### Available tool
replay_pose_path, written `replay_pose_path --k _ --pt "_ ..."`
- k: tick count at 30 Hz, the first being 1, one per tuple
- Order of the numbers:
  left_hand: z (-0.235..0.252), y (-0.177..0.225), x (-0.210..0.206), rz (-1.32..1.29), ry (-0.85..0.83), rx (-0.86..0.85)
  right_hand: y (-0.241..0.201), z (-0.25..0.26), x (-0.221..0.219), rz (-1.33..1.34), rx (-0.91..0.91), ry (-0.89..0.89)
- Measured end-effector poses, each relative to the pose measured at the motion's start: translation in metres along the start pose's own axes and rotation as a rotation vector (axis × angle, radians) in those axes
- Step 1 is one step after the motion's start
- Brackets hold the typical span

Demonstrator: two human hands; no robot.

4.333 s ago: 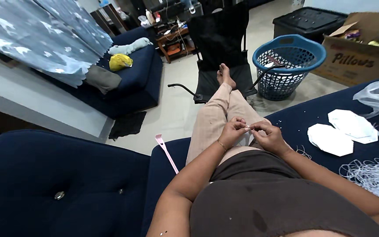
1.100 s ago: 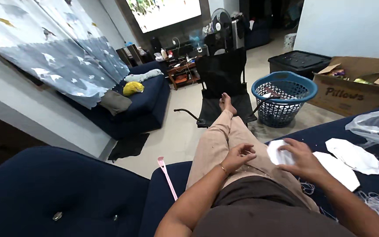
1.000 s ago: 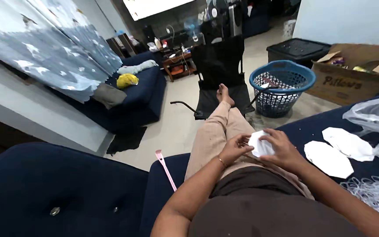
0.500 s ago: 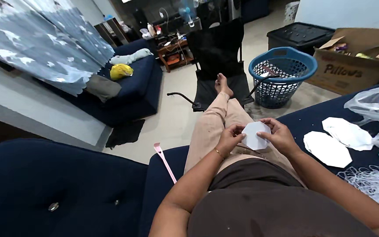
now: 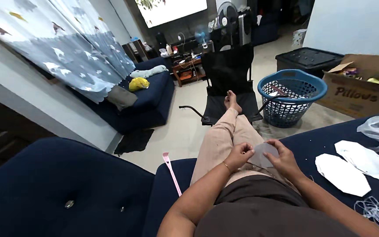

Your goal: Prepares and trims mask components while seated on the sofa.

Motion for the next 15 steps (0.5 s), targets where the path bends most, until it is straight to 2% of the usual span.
replay_pose_path --k 5,15 --pt "-0.0001 -0.0014 -0.0019 0.062 0.028 -0.066 0.0011 -0.0029 -0.0039 -0.064 0.047 0.042" --pt "0.0005 -0.0009 -0.0023 0.209 0.038 -0.004 0.0073 -0.0068 -0.0106 -0.159 0.169 0.063"
Point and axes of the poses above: each hand's wrist, its own z-axis towards the middle knuckle, its own x-axis out of the back of the hand, y = z × x, the point moved 1 cm from there along z, towards the middle knuckle, and after that the axes turned 1 degree about -z, right-handed, at the moved point
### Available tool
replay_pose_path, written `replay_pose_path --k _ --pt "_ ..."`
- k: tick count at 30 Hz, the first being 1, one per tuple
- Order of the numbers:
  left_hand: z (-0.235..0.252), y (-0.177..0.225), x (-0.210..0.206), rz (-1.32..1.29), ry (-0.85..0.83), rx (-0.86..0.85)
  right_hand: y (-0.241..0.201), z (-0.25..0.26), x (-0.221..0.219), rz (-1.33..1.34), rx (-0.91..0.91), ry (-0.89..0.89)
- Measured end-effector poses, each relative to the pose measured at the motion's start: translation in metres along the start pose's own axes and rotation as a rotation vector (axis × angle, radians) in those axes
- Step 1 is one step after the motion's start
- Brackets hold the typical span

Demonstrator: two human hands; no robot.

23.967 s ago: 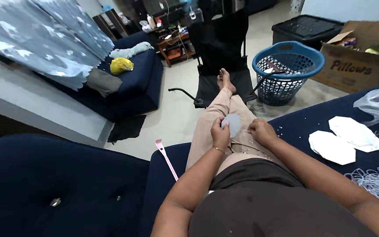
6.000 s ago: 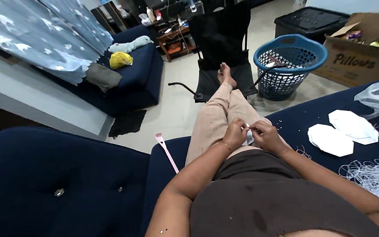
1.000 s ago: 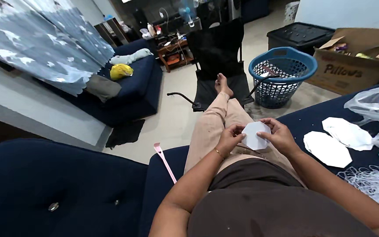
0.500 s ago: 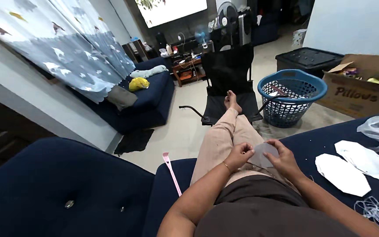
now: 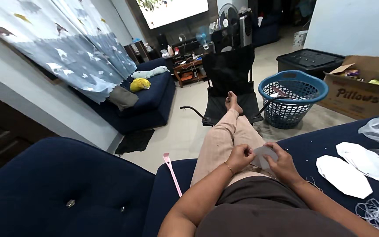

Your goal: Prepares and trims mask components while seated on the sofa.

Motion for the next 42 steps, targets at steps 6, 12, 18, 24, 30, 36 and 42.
replay_pose_path --k 6,12,18,24,30,36,42 --pt "-0.001 0.0 0.0 0.106 0.025 0.006 0.0 -0.003 -0.001 -0.042 0.04 -0.002" --pt "-0.004 0.008 0.002 0.239 0.016 0.023 -0.002 -0.004 -0.001 -0.064 0.081 -0.014" --pt "-0.005 0.01 0.005 0.292 0.032 -0.031 -0.004 -0.005 0.0 -0.078 0.078 0.005" --pt "-0.003 0.0 0.003 0.156 0.036 -0.073 -0.001 -0.005 0.0 -0.068 0.07 0.038" --pt "-0.001 -0.002 0.002 0.165 0.043 -0.084 0.0 -0.006 -0.002 -0.054 0.099 0.007" --pt "-0.003 -0.002 0.003 0.214 0.009 -0.102 0.0 -0.007 -0.002 -0.069 0.104 0.014" --pt "-0.005 0.008 0.007 0.171 0.01 -0.071 -0.006 -0.005 0.003 -0.046 0.047 -0.02"
Point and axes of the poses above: each hand's wrist, its own z-axis towards the middle knuckle, its own x-axis out of the back of the hand, y = z × x, the point moved 1 cm from there along z, towards the middle knuckle, and after that the axes turned 1 degree about -z, right-handed, at the moved point
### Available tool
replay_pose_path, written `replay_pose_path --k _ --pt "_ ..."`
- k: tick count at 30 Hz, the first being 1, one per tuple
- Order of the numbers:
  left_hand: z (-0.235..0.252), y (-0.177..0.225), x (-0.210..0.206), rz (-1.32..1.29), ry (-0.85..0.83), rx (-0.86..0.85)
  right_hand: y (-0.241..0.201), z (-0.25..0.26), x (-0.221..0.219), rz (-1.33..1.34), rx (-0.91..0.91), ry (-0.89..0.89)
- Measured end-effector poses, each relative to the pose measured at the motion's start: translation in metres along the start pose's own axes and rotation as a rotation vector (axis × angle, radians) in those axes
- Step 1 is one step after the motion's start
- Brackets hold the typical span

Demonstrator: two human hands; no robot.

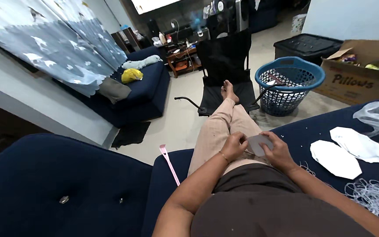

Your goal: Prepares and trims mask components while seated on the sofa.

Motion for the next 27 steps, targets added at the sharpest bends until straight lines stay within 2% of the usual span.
replay_pose_path --k 5,9,14,20,23,27 --pt "0.002 -0.005 0.001 -0.221 -0.054 0.111 0.005 0.0 0.003 0.058 -0.094 -0.022" --pt "0.003 -0.008 -0.001 -0.37 -0.068 0.185 0.007 0.001 0.002 0.068 -0.103 -0.007" --pt "0.002 -0.012 -0.004 -0.536 -0.079 0.16 0.008 0.003 0.001 0.119 -0.12 -0.024" --pt "0.004 -0.015 -0.003 -0.637 -0.124 0.246 0.007 0.005 -0.001 0.151 -0.112 -0.04" --pt "0.005 -0.018 -0.006 -0.605 -0.133 0.218 0.007 0.006 -0.001 0.136 -0.112 -0.046" --pt "0.004 -0.016 -0.007 -0.395 -0.125 0.077 0.012 0.006 -0.001 0.12 -0.111 -0.048"
Point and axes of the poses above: each hand's wrist, its own z-axis towards the middle knuckle, its own x-axis out of the back of the hand, y = z × x, the point moved 1 cm from there along z, towards the middle knuckle, and after that the axes turned 1 degree about -z, right-handed, at the moved point
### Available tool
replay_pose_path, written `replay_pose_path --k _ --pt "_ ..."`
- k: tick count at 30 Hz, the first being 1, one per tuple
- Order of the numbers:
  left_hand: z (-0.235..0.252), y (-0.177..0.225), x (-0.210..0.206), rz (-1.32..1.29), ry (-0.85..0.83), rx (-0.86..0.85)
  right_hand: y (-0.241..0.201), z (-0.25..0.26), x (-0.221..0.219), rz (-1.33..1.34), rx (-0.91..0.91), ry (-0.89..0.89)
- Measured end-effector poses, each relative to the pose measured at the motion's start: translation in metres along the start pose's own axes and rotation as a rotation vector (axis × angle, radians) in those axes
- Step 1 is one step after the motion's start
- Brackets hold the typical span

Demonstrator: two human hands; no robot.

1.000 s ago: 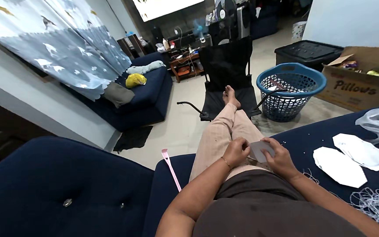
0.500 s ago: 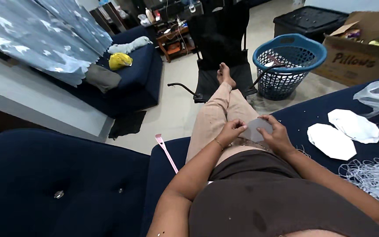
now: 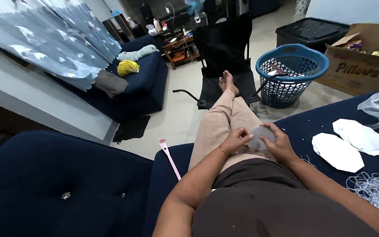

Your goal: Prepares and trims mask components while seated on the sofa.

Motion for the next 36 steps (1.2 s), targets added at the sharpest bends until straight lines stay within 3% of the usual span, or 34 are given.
replay_pose_path --k 9,25,36 --pt "-0.0034 0.0061 0.0028 0.266 0.059 -0.08 0.0006 0.0001 -0.0042 -0.037 0.007 0.004" --pt "-0.004 0.0033 0.001 0.363 0.066 -0.118 -0.002 -0.0042 -0.0035 -0.09 0.071 -0.004" --pt "0.0018 0.0051 -0.0051 0.441 -0.052 0.067 -0.0002 -0.0036 -0.0028 -0.107 0.077 -0.025"
Point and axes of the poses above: each hand's wrist, its own z-axis towards the middle knuckle, its own x-axis out of the back of the hand, y = z × x, the point moved 1 cm from there along z, towards the middle knuckle, and after that the axes turned 1 degree about -z, right-handed, at the moved point
